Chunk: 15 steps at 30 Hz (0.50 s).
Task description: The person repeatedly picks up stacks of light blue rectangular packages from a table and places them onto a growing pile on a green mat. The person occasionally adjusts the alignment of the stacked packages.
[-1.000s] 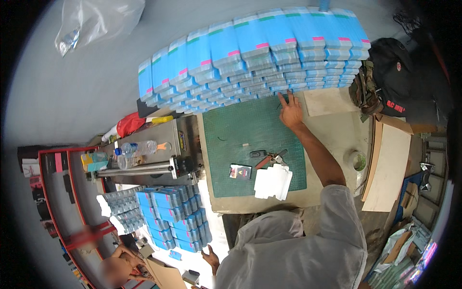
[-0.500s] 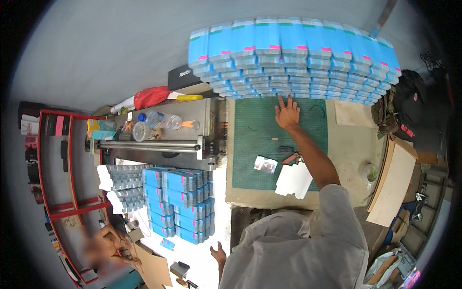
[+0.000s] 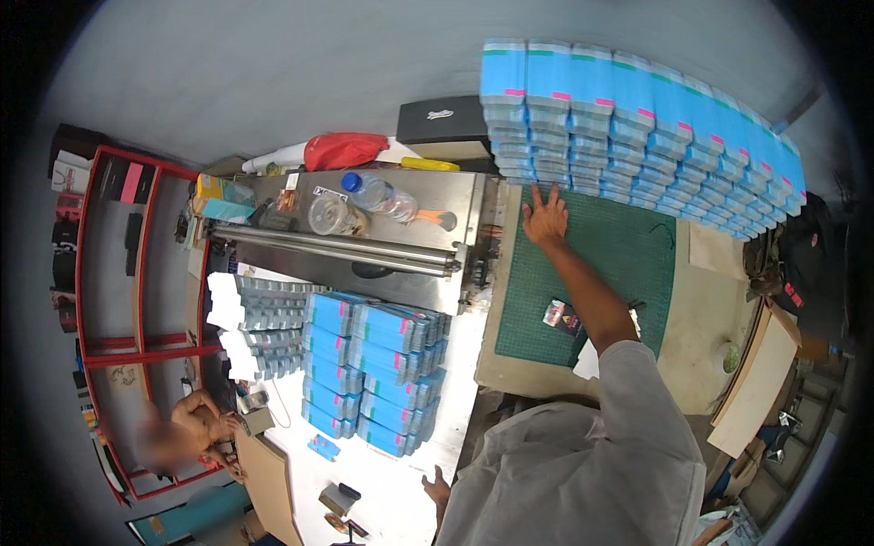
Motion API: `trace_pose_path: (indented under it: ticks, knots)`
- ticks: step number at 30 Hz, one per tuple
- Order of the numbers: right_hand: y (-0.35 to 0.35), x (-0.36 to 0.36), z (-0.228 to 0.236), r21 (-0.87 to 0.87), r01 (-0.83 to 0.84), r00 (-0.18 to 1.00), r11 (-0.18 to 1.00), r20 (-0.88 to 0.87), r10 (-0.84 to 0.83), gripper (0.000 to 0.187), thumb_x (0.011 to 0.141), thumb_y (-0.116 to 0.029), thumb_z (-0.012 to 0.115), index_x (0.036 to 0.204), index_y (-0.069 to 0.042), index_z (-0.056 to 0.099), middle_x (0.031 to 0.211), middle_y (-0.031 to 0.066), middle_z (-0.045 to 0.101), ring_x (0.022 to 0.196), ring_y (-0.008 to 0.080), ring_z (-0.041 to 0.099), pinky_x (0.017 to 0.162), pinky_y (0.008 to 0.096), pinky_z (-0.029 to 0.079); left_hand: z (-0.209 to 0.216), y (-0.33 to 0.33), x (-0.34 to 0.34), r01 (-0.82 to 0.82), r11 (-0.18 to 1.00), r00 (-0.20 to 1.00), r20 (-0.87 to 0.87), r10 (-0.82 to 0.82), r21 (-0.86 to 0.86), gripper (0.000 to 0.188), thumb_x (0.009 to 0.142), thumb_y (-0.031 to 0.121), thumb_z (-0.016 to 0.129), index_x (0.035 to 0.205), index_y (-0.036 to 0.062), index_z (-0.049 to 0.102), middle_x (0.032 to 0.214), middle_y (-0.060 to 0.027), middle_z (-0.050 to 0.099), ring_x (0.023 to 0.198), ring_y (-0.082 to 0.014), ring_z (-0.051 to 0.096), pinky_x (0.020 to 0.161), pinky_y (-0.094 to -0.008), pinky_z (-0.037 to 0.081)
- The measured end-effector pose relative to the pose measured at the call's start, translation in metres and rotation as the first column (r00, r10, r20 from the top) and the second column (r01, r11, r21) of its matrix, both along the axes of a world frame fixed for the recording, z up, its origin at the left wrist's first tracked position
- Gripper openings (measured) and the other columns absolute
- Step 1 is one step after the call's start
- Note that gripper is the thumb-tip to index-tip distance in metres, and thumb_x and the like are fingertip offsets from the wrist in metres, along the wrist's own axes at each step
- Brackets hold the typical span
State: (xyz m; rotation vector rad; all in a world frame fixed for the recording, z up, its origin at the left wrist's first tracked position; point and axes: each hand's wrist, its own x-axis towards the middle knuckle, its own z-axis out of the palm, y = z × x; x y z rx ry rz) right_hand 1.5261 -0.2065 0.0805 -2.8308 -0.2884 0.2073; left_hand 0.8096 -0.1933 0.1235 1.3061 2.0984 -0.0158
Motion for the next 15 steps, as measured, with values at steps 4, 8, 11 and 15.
trace_pose_path:
  ticks: [4, 8, 11, 15]
  knots:
    - [0.026, 0.002, -0.001, 0.001, 0.098, 0.988, 0.995, -0.119, -0.098, 0.071, 0.098, -0.051, 0.049, 0.159, -0.027, 0.022, 0.163, 0.0216, 0.013, 0.121, 0.0405, 0.052, 0.098, 0.0494, 0.048, -0.010, -0.002, -0.011, -0.024, 0.999, 1.000, 0.018, 0.024, 0.042, 0.096, 0.089, 0.053, 0.070, 0.144, -0.0174, 0.033, 0.143, -0.0371, 0.044, 0.134, -0.0423, 0.045, 0.112, -0.0446, 0.037]
    - [0.021, -0.001, -0.007, 0.021, 0.087, 0.994, 0.996, -0.064, -0.085, 0.073, 0.096, -0.052, 0.051, 0.159, -0.029, 0.021, 0.164, 0.0212, 0.007, 0.121, 0.0424, 0.053, 0.096, 0.0490, 0.051, -0.024, -0.003, -0.013, -0.055, 0.998, 0.997, 0.046, 0.057, -0.036, 0.098, 0.089, 0.055, 0.069, 0.144, -0.0179, 0.032, 0.144, -0.0371, 0.042, 0.136, -0.0426, 0.043, 0.113, -0.0453, 0.036]
    - [0.016, 0.000, -0.009, 0.043, 0.067, 0.995, 0.997, -0.070, -0.064, 0.074, 0.096, -0.050, 0.053, 0.159, -0.030, 0.020, 0.164, 0.0211, 0.007, 0.123, 0.0443, 0.053, 0.097, 0.0495, 0.052, -0.033, 0.001, -0.007, 0.019, 0.998, 1.000, 0.019, -0.017, -0.063, 0.098, 0.089, 0.055, 0.069, 0.144, -0.0179, 0.033, 0.145, -0.0373, 0.041, 0.137, -0.0434, 0.041, 0.113, -0.0459, 0.035]
    - [0.019, -0.001, -0.006, 0.030, 0.063, 0.996, 0.998, -0.068, -0.061, 0.080, 0.093, -0.044, 0.060, 0.159, -0.027, 0.018, 0.161, 0.0233, 0.018, 0.121, 0.0470, 0.054, 0.098, 0.0508, 0.051, -0.035, 0.014, 0.006, -0.071, 0.994, 0.988, 0.128, 0.081, -0.080, 0.095, 0.090, 0.053, 0.069, 0.143, -0.0176, 0.034, 0.146, -0.0371, 0.040, 0.138, -0.0444, 0.039, 0.115, -0.0462, 0.034]
